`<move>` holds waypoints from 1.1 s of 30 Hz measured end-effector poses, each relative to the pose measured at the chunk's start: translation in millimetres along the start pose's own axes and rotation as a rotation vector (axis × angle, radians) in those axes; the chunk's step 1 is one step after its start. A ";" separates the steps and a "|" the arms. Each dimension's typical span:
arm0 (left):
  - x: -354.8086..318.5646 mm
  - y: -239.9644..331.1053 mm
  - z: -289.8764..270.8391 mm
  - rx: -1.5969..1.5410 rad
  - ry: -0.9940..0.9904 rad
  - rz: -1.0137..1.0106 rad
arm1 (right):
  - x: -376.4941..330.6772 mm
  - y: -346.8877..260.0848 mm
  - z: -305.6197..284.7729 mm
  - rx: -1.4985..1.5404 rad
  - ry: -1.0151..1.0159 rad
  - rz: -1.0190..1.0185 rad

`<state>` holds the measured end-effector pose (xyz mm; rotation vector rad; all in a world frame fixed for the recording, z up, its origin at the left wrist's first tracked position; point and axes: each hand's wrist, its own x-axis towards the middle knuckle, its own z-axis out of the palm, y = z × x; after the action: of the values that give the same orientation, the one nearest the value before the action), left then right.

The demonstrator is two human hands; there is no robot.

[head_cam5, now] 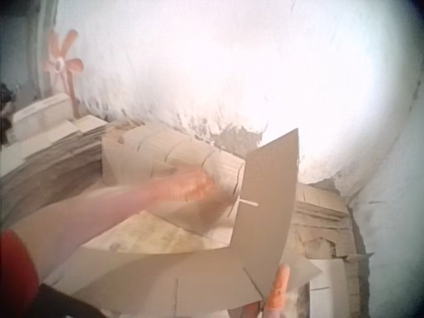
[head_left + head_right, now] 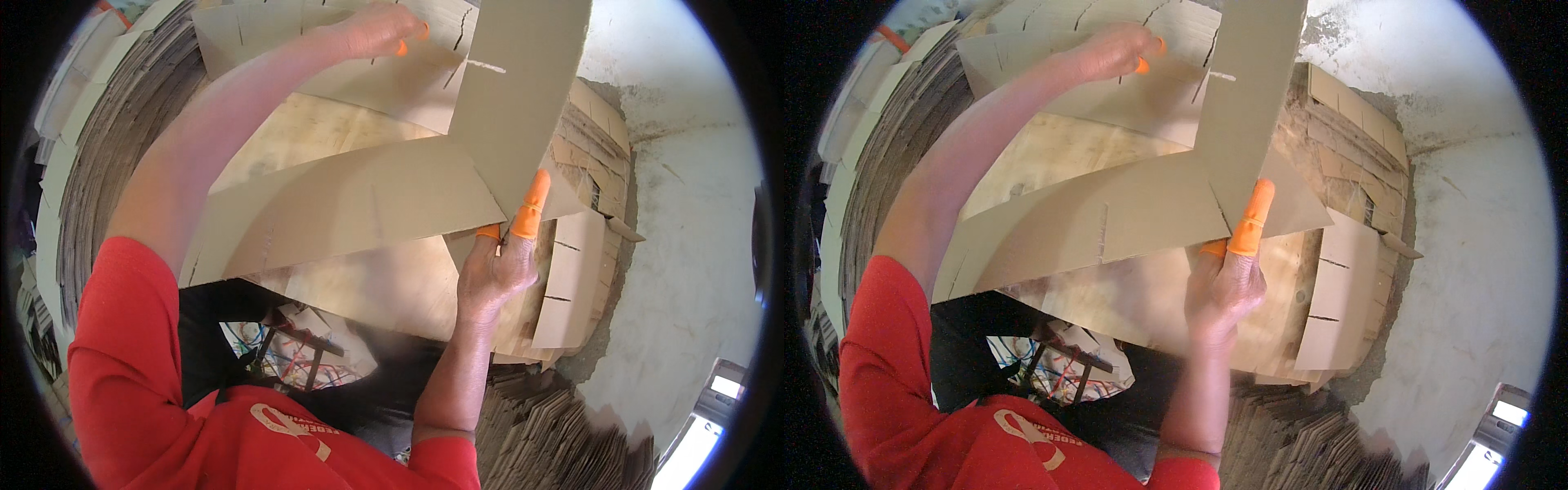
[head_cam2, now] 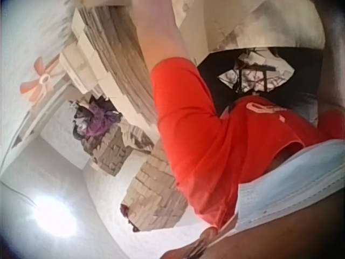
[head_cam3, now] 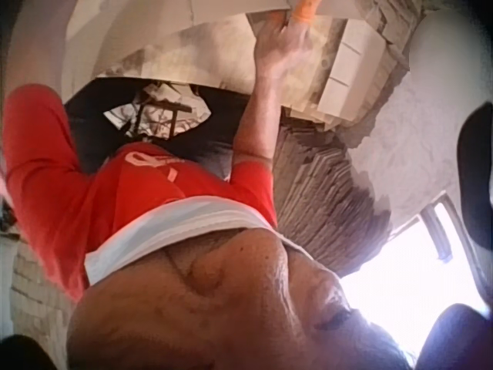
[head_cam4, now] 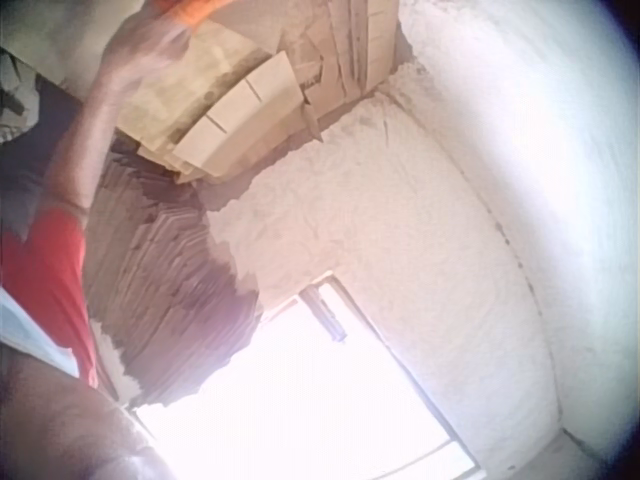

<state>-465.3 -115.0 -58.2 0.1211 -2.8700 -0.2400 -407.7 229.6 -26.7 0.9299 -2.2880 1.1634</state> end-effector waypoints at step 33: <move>-111.3 123.2 -86.6 -0.074 0.232 0.214 | -36.5 -63.7 -93.8 -0.119 -0.155 -0.044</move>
<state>-342.9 4.4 18.1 -0.1615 -2.6131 -0.2704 -331.3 293.0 39.1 1.0523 -2.4153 0.9550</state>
